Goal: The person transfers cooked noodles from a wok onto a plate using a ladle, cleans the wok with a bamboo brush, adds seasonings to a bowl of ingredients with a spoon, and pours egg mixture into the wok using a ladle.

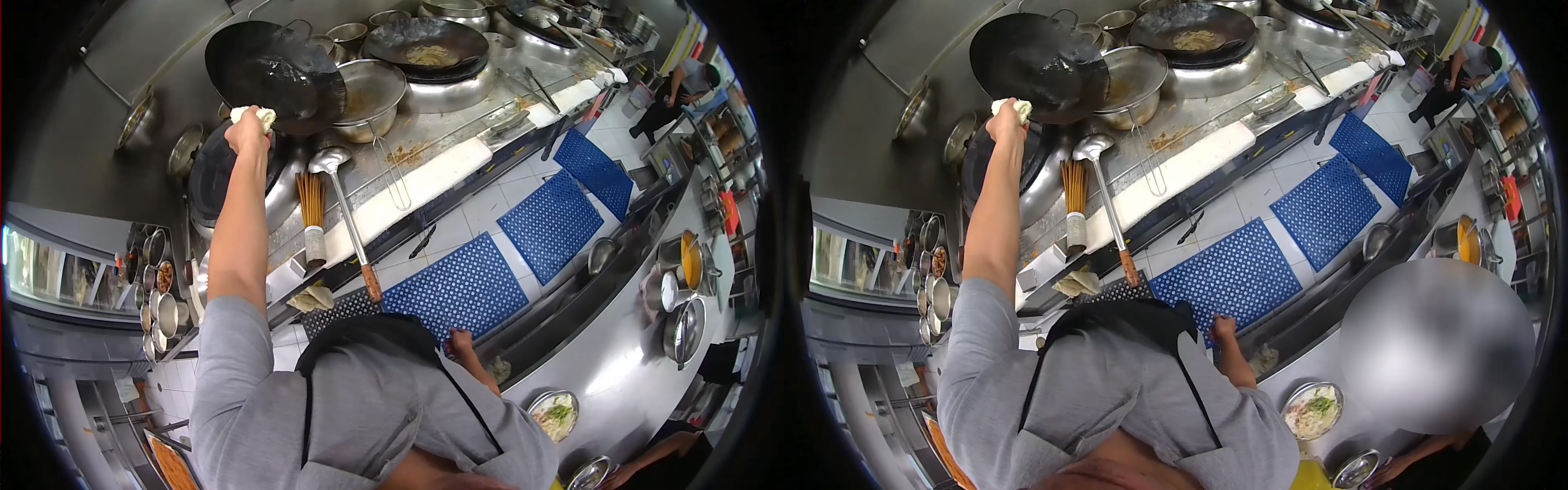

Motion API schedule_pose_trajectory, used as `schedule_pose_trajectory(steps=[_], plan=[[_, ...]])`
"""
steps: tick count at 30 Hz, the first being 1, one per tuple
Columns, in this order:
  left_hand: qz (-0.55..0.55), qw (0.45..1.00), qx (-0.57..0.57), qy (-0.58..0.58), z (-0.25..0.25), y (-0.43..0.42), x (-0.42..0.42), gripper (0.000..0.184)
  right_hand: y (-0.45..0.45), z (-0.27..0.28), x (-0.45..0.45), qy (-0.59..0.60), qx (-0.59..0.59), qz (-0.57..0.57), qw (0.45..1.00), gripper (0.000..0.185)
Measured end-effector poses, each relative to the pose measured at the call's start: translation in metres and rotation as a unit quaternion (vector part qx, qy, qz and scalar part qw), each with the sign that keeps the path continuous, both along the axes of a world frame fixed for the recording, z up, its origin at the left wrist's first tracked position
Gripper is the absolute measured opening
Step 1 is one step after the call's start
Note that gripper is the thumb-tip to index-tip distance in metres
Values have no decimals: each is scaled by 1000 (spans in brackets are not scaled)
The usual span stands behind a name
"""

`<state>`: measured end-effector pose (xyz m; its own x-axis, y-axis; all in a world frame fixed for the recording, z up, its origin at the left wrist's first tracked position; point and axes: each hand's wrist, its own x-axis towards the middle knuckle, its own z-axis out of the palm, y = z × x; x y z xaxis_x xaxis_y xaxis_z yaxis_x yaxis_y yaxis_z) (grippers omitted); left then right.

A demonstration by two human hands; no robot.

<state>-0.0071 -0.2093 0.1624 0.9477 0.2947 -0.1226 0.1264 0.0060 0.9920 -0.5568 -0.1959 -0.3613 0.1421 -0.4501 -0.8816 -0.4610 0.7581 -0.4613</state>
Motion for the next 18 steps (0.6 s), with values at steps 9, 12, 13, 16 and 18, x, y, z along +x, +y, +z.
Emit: schedule_pose_trajectory(steps=[9, 12, 13, 16, 18], plan=[[8, 998, -65, -1, -25, 24, 16, 29, -9, 9, 12, -48, 2, 15, 999, 29], [-6, 991, -132, 32, -34, 46, 22, 24, -15, 15, 17, -47, 20, 15, 999, 36], [-9, 987, -150, 54, -38, 57, 26, 23, -20, 20, 20, -40, 29, 22, 999, 36], [-48, 971, -204, 118, -58, 100, 40, 17, -22, 34, 32, -30, 0, 38, 999, 32], [-157, 944, -256, 140, -82, 142, 54, 23, -28, 42, 45, -47, -25, 61, 997, 32]])
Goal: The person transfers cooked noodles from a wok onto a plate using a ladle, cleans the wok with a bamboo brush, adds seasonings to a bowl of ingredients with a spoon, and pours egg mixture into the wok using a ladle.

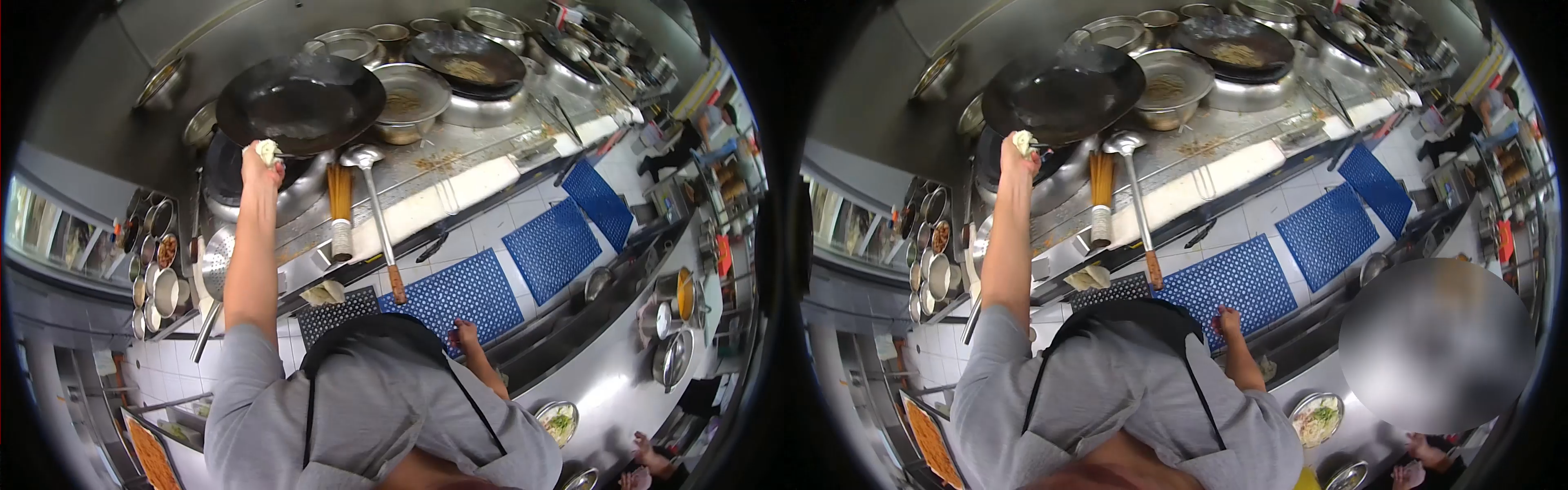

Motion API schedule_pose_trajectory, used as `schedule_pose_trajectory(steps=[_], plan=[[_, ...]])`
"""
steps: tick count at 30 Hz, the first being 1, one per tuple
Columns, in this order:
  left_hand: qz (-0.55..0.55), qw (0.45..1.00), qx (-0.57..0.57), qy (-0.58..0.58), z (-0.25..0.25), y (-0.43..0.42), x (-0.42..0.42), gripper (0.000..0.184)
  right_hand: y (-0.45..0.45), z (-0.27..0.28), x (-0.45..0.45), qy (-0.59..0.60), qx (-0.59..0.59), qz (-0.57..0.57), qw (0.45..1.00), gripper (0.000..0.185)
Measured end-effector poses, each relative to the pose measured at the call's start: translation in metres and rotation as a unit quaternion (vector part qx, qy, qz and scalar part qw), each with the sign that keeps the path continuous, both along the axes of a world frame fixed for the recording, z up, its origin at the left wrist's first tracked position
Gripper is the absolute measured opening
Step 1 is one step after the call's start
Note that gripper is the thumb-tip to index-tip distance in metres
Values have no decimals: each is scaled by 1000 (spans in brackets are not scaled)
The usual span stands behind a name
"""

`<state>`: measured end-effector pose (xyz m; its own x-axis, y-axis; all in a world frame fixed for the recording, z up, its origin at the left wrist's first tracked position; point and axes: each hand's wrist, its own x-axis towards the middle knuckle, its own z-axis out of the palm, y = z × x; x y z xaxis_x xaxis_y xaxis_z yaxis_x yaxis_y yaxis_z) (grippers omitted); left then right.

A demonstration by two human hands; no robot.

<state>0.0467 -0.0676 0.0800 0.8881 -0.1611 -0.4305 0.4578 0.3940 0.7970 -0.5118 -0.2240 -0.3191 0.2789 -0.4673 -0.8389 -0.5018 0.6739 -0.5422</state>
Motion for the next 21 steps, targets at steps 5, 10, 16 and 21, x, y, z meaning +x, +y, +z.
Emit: schedule_pose_trajectory(steps=[5, 10, 16, 21], plan=[[15, 992, -78, 97, -7, 72, -32, 27, -3, 87, 74, -92, -28, 108, 989, 48], [29, 986, -128, 106, -31, 114, -36, 25, 16, 154, 166, -194, -157, 244, 937, 57], [52, 987, -125, 84, -52, 116, -18, 23, 57, 183, 230, 13, -587, 301, 751, 33], [16, 988, -144, 62, -99, 122, 27, 19, 68, 256, 214, -172, -247, 178, 937, 28]])
